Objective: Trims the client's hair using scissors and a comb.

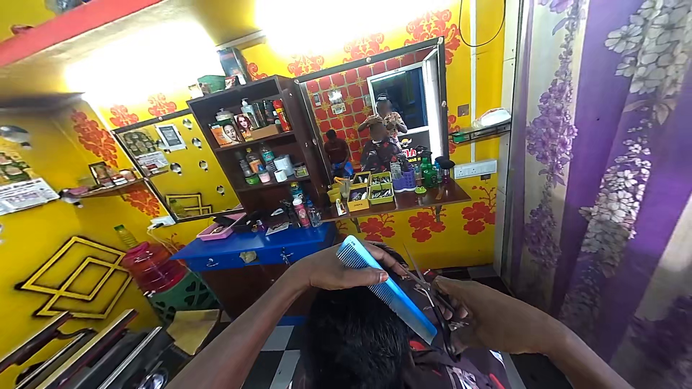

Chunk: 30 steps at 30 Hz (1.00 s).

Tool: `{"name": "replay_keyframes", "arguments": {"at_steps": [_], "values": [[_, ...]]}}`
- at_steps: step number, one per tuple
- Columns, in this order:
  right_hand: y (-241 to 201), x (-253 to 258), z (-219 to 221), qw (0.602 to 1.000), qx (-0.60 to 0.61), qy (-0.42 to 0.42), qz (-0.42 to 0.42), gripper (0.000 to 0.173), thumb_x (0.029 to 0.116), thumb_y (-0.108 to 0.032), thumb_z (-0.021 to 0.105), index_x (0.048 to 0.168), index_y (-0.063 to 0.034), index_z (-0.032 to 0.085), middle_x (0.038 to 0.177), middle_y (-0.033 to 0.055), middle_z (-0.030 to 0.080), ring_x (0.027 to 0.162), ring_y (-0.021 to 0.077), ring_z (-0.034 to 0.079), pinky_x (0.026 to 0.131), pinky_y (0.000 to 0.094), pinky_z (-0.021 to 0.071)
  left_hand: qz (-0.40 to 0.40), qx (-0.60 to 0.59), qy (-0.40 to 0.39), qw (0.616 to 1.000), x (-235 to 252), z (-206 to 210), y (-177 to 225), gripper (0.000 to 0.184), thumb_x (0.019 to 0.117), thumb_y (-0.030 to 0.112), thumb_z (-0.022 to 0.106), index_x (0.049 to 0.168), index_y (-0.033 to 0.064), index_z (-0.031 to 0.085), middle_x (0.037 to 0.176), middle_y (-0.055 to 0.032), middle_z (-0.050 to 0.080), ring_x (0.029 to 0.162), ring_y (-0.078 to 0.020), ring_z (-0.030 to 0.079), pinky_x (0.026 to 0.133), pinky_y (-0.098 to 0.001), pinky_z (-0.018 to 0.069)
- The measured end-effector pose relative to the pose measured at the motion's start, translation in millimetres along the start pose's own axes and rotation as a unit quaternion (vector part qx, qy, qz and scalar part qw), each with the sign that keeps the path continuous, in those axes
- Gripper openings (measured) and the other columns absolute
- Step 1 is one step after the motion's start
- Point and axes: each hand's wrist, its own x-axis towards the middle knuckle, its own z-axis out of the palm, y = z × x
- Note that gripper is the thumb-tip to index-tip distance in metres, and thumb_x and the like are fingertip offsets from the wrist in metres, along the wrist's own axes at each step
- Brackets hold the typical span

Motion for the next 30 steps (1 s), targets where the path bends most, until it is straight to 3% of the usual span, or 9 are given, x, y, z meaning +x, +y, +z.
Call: {"name": "replay_keyframes", "arguments": {"at_steps": [5, 10, 17, 19, 22, 25, 27, 28, 30], "values": [[-17, 4, -1, 0.999, -0.047, 0.009, 0.016, 0.050, 0.0867, -0.027, 0.082, 0.124, -0.0075, 0.056, 0.108, 0.0095, 0.063, 0.095, 0.0235, 0.063, 0.081, 0.0445, 0.0534, -0.012, 0.022, 0.001, 1.000, -1, 1, -1, 0.035, 0.1024, 0.028, 0.055, 0.117, -0.0008, 0.070, 0.124, -0.0088, 0.069, 0.125, -0.0121, 0.058, 0.111, -0.0325, 0.0437], [-25, 5, -2, 0.993, -0.101, 0.045, 0.049, 0.039, 0.0919, -0.009, 0.071, 0.129, -0.0077, 0.057, 0.104, 0.0176, 0.066, 0.091, 0.0354, 0.066, 0.079, 0.0577, 0.0532, -0.002, 0.043, 0.001, 0.999, -1, 0, 4, 0.035, 0.1025, 0.026, 0.055, 0.119, -0.0007, 0.070, 0.124, -0.0124, 0.068, 0.122, -0.0166, 0.060, 0.108, -0.0363, 0.0454], [-11, 4, 10, 0.991, -0.097, 0.071, 0.057, 0.030, 0.0906, -0.001, 0.064, 0.120, -0.0066, 0.060, 0.092, 0.0150, 0.066, 0.083, 0.0331, 0.066, 0.073, 0.0552, 0.0529, 0.001, 0.038, -0.009, 0.999, 0, 2, 4, 0.035, 0.1031, 0.027, 0.054, 0.120, -0.0002, 0.070, 0.123, -0.0123, 0.068, 0.121, -0.0177, 0.060, 0.108, -0.0365, 0.0458], [-1, 6, 17, 0.993, -0.054, 0.097, 0.048, 0.030, 0.0892, -0.002, 0.067, 0.118, -0.0067, 0.062, 0.095, 0.0130, 0.068, 0.084, 0.0296, 0.068, 0.076, 0.0524, 0.0545, 0.002, 0.036, -0.013, 0.999, 0, 2, 4, 0.035, 0.1033, 0.027, 0.054, 0.119, -0.0001, 0.070, 0.125, -0.0124, 0.068, 0.123, -0.0188, 0.060, 0.109, -0.0375, 0.0452], [19, 11, 36, 0.978, 0.112, 0.173, 0.016, 0.033, 0.0864, -0.002, 0.073, 0.117, -0.0061, 0.064, 0.103, 0.0067, 0.072, 0.090, 0.0188, 0.071, 0.081, 0.0400, 0.0598, 0.004, 0.032, -0.019, 0.999, 1, 1, 4, 0.035, 0.1035, 0.027, 0.054, 0.119, 0.0001, 0.070, 0.128, -0.0120, 0.067, 0.126, -0.0203, 0.058, 0.112, -0.0388, 0.0438], [26, 14, 70, 0.902, 0.326, 0.278, -0.058, 0.036, 0.0818, 0.010, 0.062, 0.115, -0.0019, 0.059, 0.109, 0.0084, 0.070, 0.096, 0.0177, 0.070, 0.082, 0.0341, 0.0599, 0.006, 0.032, -0.020, 0.999, 1, 3, 4, 0.035, 0.1036, 0.026, 0.053, 0.118, -0.0005, 0.070, 0.129, -0.0125, 0.067, 0.128, -0.0209, 0.058, 0.113, -0.0389, 0.0433], [22, 13, 89, 0.846, 0.429, 0.306, -0.085, 0.040, 0.0781, 0.007, 0.050, 0.117, -0.0038, 0.055, 0.110, 0.0061, 0.068, 0.099, 0.0160, 0.067, 0.084, 0.0329, 0.0565, 0.000, 0.029, -0.018, 0.999, 0, 4, 4, 0.035, 0.1041, 0.027, 0.053, 0.119, 0.0005, 0.070, 0.129, -0.0118, 0.067, 0.128, -0.0206, 0.058, 0.112, -0.0391, 0.0438], [19, 12, 94, 0.837, 0.448, 0.299, -0.094, 0.040, 0.0809, 0.003, 0.049, 0.119, -0.0042, 0.055, 0.110, 0.0042, 0.067, 0.099, 0.0147, 0.065, 0.084, 0.0327, 0.0555, 0.000, 0.027, -0.017, 0.999, 0, 4, 4, 0.035, 0.1041, 0.028, 0.053, 0.120, 0.0006, 0.070, 0.129, -0.0119, 0.067, 0.127, -0.0207, 0.058, 0.112, -0.0392, 0.0440], [9, 8, 97, 0.861, 0.412, 0.275, -0.114, 0.029, 0.0946, -0.009, 0.054, 0.123, -0.0034, 0.057, 0.105, 0.0008, 0.065, 0.094, 0.0105, 0.063, 0.081, 0.0298, 0.0540, 0.004, 0.028, -0.020, 0.999, 0, 5, 4, 0.036, 0.1038, 0.028, 0.054, 0.119, 0.0003, 0.070, 0.129, -0.0122, 0.067, 0.127, -0.0208, 0.058, 0.112, -0.0391, 0.0437]]}}
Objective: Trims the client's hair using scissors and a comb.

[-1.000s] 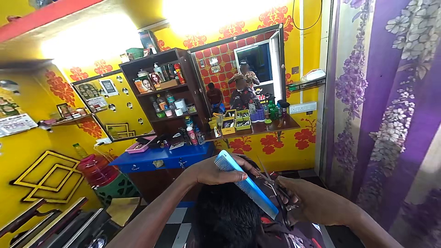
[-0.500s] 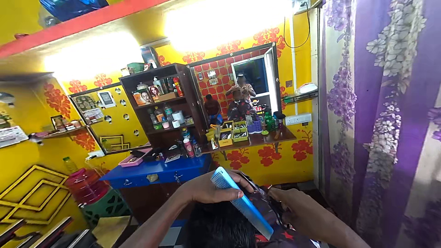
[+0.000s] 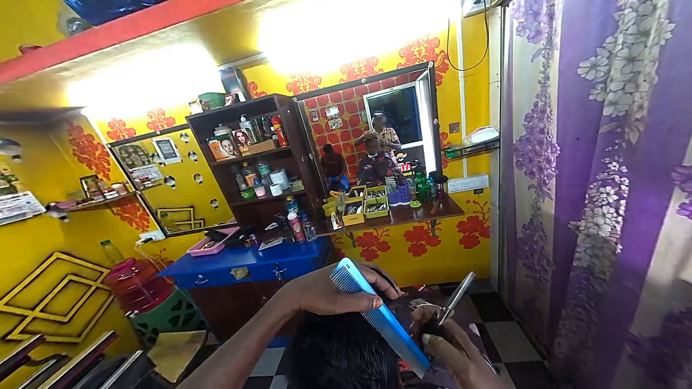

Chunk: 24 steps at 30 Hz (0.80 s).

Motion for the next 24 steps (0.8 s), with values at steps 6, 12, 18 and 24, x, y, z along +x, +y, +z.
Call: {"name": "replay_keyframes", "arguments": {"at_steps": [6, 12, 18, 24], "values": [[-3, 4, 7, 0.972, -0.150, -0.079, -0.163, 0.029, 0.1013, -0.031, 0.065, 0.104, -0.0022, 0.068, 0.081, 0.0017, 0.066, 0.067, 0.0046, 0.060, 0.061, 0.0243, 0.0526, -0.009, -0.032, -0.006, 0.999, 1, 3, 2, 0.054, 0.1027, 0.049, 0.053, 0.119, 0.0002, 0.070, 0.127, -0.0107, 0.067, 0.125, -0.0180, 0.059, 0.110, -0.0376, 0.0456], [5, 14, -14, 0.997, -0.049, 0.057, -0.014, 0.026, 0.1045, -0.026, 0.055, 0.111, -0.0037, 0.066, 0.088, 0.0027, 0.068, 0.075, 0.0112, 0.065, 0.069, 0.0268, 0.0564, -0.003, -0.010, -0.029, 1.000, 1, 3, 9, 0.082, 0.0978, 0.074, 0.033, 0.113, 0.0044, 0.075, 0.123, -0.0055, 0.071, 0.122, -0.0159, 0.062, 0.108, -0.0356, 0.0484], [29, 4, -7, 0.994, 0.032, -0.072, 0.071, 0.019, 0.1045, -0.026, 0.055, 0.108, -0.0099, 0.065, 0.081, -0.0051, 0.063, 0.067, 0.0043, 0.060, 0.063, 0.0213, 0.0525, 0.024, -0.023, -0.046, 0.998, 6, 6, 21, 0.084, 0.0976, 0.074, 0.033, 0.114, 0.0033, 0.074, 0.123, -0.0048, 0.071, 0.122, -0.0154, 0.062, 0.106, -0.0344, 0.0495], [19, -5, 13, 0.995, -0.031, -0.094, -0.011, 0.023, 0.1052, -0.028, 0.056, 0.108, -0.0072, 0.066, 0.080, -0.0042, 0.065, 0.068, 0.0050, 0.062, 0.063, 0.0227, 0.0544, 0.029, -0.010, 0.082, 0.996, -38, -35, 29, 0.065, 0.0916, 0.068, 0.057, 0.108, 0.0084, 0.075, 0.147, -0.0127, 0.055, 0.141, -0.0300, 0.046, 0.114, -0.0431, 0.0441]]}}
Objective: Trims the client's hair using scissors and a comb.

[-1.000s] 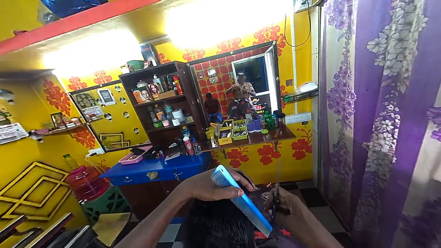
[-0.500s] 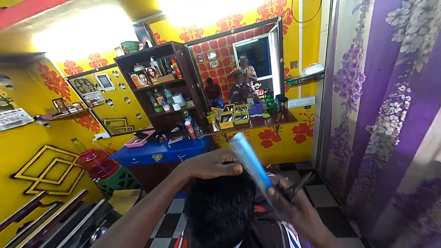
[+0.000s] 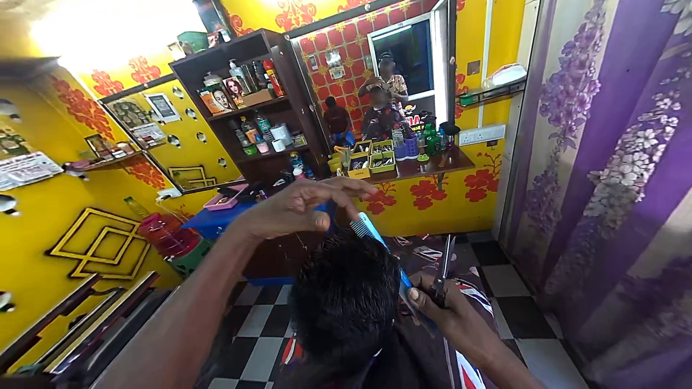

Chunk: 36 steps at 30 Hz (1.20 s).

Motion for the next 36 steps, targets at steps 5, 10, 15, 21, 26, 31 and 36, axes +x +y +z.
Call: {"name": "replay_keyframes", "arguments": {"at_steps": [5, 10, 15, 21, 26, 31, 36], "values": [[-5, 2, 11, 1.000, -0.007, -0.025, 0.006, 0.026, 0.1054, -0.031, 0.056, 0.107, -0.0075, 0.065, 0.080, -0.0032, 0.064, 0.068, 0.0060, 0.062, 0.064, 0.0234, 0.0544, -0.096, 0.056, -0.161, 0.981, -28, -1, -15, 0.042, 0.0821, 0.049, 0.078, 0.113, 0.0198, 0.079, 0.152, -0.0029, 0.052, 0.145, -0.0193, 0.042, 0.115, -0.0378, 0.0425], [-7, -2, 23, 0.994, 0.097, -0.035, 0.028, 0.019, 0.1049, -0.028, 0.056, 0.101, -0.0115, 0.065, 0.077, -0.0058, 0.063, 0.067, 0.0034, 0.061, 0.063, 0.0209, 0.0526, -0.052, 0.023, -0.217, 0.974, -1, 29, -21, 0.037, 0.0836, 0.041, 0.079, 0.110, 0.0157, 0.081, 0.145, -0.0047, 0.059, 0.151, -0.0265, 0.031, 0.128, -0.0432, 0.0146], [-4, -14, 25, 0.987, 0.161, -0.013, 0.012, 0.020, 0.1046, -0.031, 0.058, 0.101, -0.0138, 0.067, 0.078, -0.0071, 0.062, 0.066, 0.0015, 0.059, 0.062, 0.0188, 0.0519, -0.030, 0.051, -0.217, 0.974, 13, 37, -22, 0.035, 0.0869, 0.039, 0.079, 0.109, 0.0127, 0.080, 0.135, -0.0011, 0.067, 0.144, -0.0194, 0.044, 0.127, -0.0413, 0.0236], [-6, -21, 18, 0.983, 0.184, -0.010, 0.010, 0.021, 0.1034, -0.035, 0.059, 0.102, -0.0162, 0.069, 0.077, -0.0083, 0.062, 0.065, -0.0006, 0.058, 0.060, 0.0167, 0.0501, -0.069, 0.055, -0.234, 0.968, 30, 38, -20, 0.035, 0.0913, 0.033, 0.075, 0.115, 0.0080, 0.077, 0.133, -0.0034, 0.066, 0.135, -0.0120, 0.052, 0.117, -0.0310, 0.0380], [-15, -26, 17, 0.972, 0.231, -0.008, 0.032, 0.019, 0.1013, -0.038, 0.062, 0.100, -0.0199, 0.069, 0.078, -0.0098, 0.063, 0.062, -0.0031, 0.056, 0.058, 0.0139, 0.0472, -0.068, 0.012, -0.284, 0.956, 40, 35, -19, 0.026, 0.0948, 0.020, 0.070, 0.114, 0.0030, 0.075, 0.123, -0.0054, 0.069, 0.123, -0.0090, 0.059, 0.108, -0.0276, 0.0453], [-20, -32, 22, 0.936, 0.350, 0.038, -0.003, 0.016, 0.0985, -0.034, 0.067, 0.101, -0.0185, 0.071, 0.081, -0.0081, 0.062, 0.063, -0.0024, 0.055, 0.058, 0.0140, 0.0477, -0.057, 0.019, -0.291, 0.955, 43, 35, -18, 0.026, 0.0957, 0.018, 0.067, 0.116, 0.0033, 0.075, 0.124, -0.0069, 0.070, 0.119, -0.0100, 0.062, 0.104, -0.0281, 0.0493], [-30, -31, 35, 0.978, 0.133, 0.140, -0.082, 0.021, 0.1033, -0.037, 0.059, 0.106, -0.0174, 0.068, 0.079, -0.0084, 0.062, 0.063, -0.0015, 0.057, 0.058, 0.0163, 0.0504, -0.042, 0.024, -0.236, 0.971, 36, 40, -22, 0.059, 0.0855, 0.055, 0.073, 0.119, 0.0075, 0.073, 0.123, -0.0023, 0.069, 0.119, -0.0065, 0.060, 0.103, -0.0280, 0.0490]]}}
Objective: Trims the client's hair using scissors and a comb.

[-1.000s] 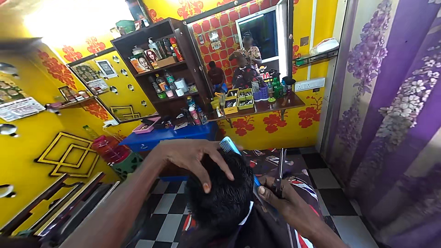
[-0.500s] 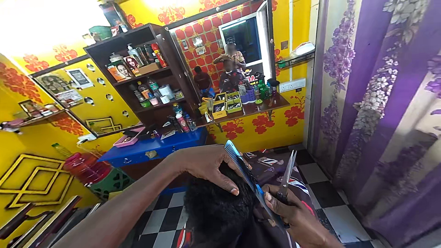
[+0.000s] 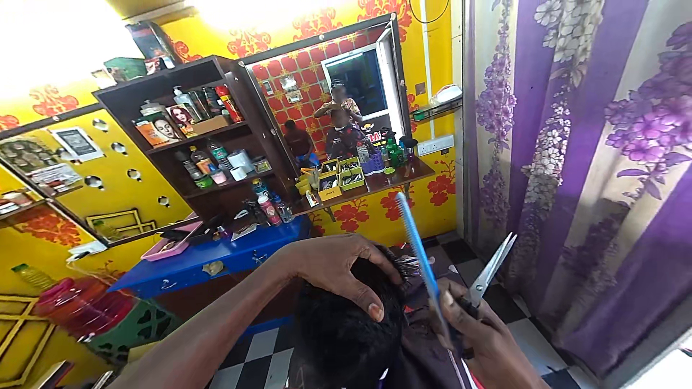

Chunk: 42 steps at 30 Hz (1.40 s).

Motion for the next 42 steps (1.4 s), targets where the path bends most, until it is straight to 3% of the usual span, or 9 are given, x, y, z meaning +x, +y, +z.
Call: {"name": "replay_keyframes", "arguments": {"at_steps": [2, 5, 8, 11, 14, 17, 20, 31, 42], "values": [[-1, 3, 8, 0.969, -0.240, -0.022, -0.051, 0.029, 0.1060, -0.035, 0.055, 0.105, -0.0088, 0.067, 0.079, -0.0030, 0.062, 0.064, 0.0029, 0.059, 0.058, 0.0224, 0.0528, -0.009, -0.003, 0.049, 0.999, -2, 8, 5, 0.070, 0.0847, 0.072, 0.063, 0.114, 0.0094, 0.071, 0.110, 0.0045, 0.070, 0.109, 0.0017, 0.061, 0.098, -0.0224, 0.0508], [0, 6, 22, 0.859, -0.492, -0.048, -0.133, 0.032, 0.1063, -0.034, 0.053, 0.099, -0.0060, 0.068, 0.079, 0.0070, 0.066, 0.070, 0.0174, 0.064, 0.065, 0.0378, 0.0536, -0.015, -0.011, 0.089, 0.996, -2, 17, 5, 0.044, 0.1032, 0.045, 0.052, 0.111, 0.0081, 0.075, 0.110, -0.0003, 0.072, 0.105, -0.0034, 0.064, 0.095, -0.0253, 0.0513], [1, 9, 11, 0.776, -0.602, 0.053, -0.182, 0.025, 0.1025, -0.030, 0.054, 0.099, -0.0131, 0.072, 0.081, 0.0007, 0.071, 0.073, 0.0177, 0.069, 0.066, 0.0417, 0.0573, -0.007, -0.002, 0.088, 0.996, -5, 18, 5, 0.033, 0.1051, 0.025, 0.049, 0.110, 0.0068, 0.075, 0.112, -0.0005, 0.072, 0.107, -0.0029, 0.064, 0.097, -0.0233, 0.0503], [-15, 14, -28, 0.799, -0.591, 0.096, 0.052, 0.050, 0.1035, -0.053, 0.047, 0.107, -0.0095, 0.071, 0.076, 0.0058, 0.068, 0.067, 0.0243, 0.068, 0.062, 0.0517, 0.0561, -0.026, -0.008, 0.075, 0.997, -8, 12, 7, 0.031, 0.1047, 0.024, 0.049, 0.113, 0.0062, 0.074, 0.115, -0.0018, 0.072, 0.110, -0.0047, 0.064, 0.099, -0.0258, 0.0496], [-21, 21, -69, 0.829, -0.488, -0.062, 0.266, 0.053, 0.1000, -0.053, 0.057, 0.125, -0.0062, 0.062, 0.095, 0.0122, 0.070, 0.083, 0.0283, 0.070, 0.077, 0.0525, 0.0574, -0.033, -0.028, 0.070, 0.997, -9, 8, 3, 0.032, 0.1045, 0.024, 0.050, 0.115, 0.0050, 0.074, 0.115, -0.0028, 0.073, 0.109, -0.0058, 0.065, 0.099, -0.0270, 0.0504], [-20, 21, -78, 0.891, -0.296, -0.203, 0.277, 0.055, 0.0885, -0.018, 0.078, 0.137, -0.0064, 0.054, 0.109, 0.0092, 0.071, 0.094, 0.0206, 0.071, 0.085, 0.0390, 0.0603, -0.044, -0.050, 0.075, 0.995, -9, 5, 0, 0.031, 0.1042, 0.024, 0.051, 0.116, 0.0049, 0.073, 0.116, -0.0022, 0.072, 0.108, -0.0043, 0.064, 0.098, -0.0260, 0.0503], [-15, 23, -68, 0.905, -0.266, -0.218, 0.252, 0.042, 0.0842, 0.003, 0.076, 0.123, -0.0040, 0.063, 0.107, 0.0076, 0.072, 0.094, 0.0195, 0.072, 0.085, 0.0371, 0.0616, -0.058, -0.063, 0.084, 0.993, -10, 4, 0, 0.032, 0.1037, 0.025, 0.051, 0.116, 0.0036, 0.072, 0.117, -0.0032, 0.071, 0.108, -0.0046, 0.063, 0.097, -0.0263, 0.0497], [-25, 47, -35, 0.840, -0.433, -0.266, 0.191, 0.051, 0.0850, -0.021, 0.082, 0.125, -0.0017, 0.057, 0.109, 0.0137, 0.062, 0.095, 0.0228, 0.063, 0.082, 0.0404, 0.0537, -0.076, -0.074, 0.080, 0.991, -6, 3, -2, 0.033, 0.1025, 0.028, 0.054, 0.117, 0.0038, 0.071, 0.120, -0.0040, 0.070, 0.113, -0.0069, 0.062, 0.100, -0.0276, 0.0488], [-21, 51, -47, 0.855, -0.435, -0.228, 0.165, 0.025, 0.0909, -0.001, 0.065, 0.115, -0.0061, 0.064, 0.099, 0.0062, 0.070, 0.084, 0.0177, 0.067, 0.075, 0.0390, 0.0564, -0.081, -0.065, 0.087, 0.991, -6, 7, 4, 0.030, 0.1011, 0.025, 0.055, 0.115, 0.0050, 0.073, 0.117, -0.0031, 0.072, 0.112, -0.0077, 0.063, 0.101, -0.0280, 0.0493]]}}
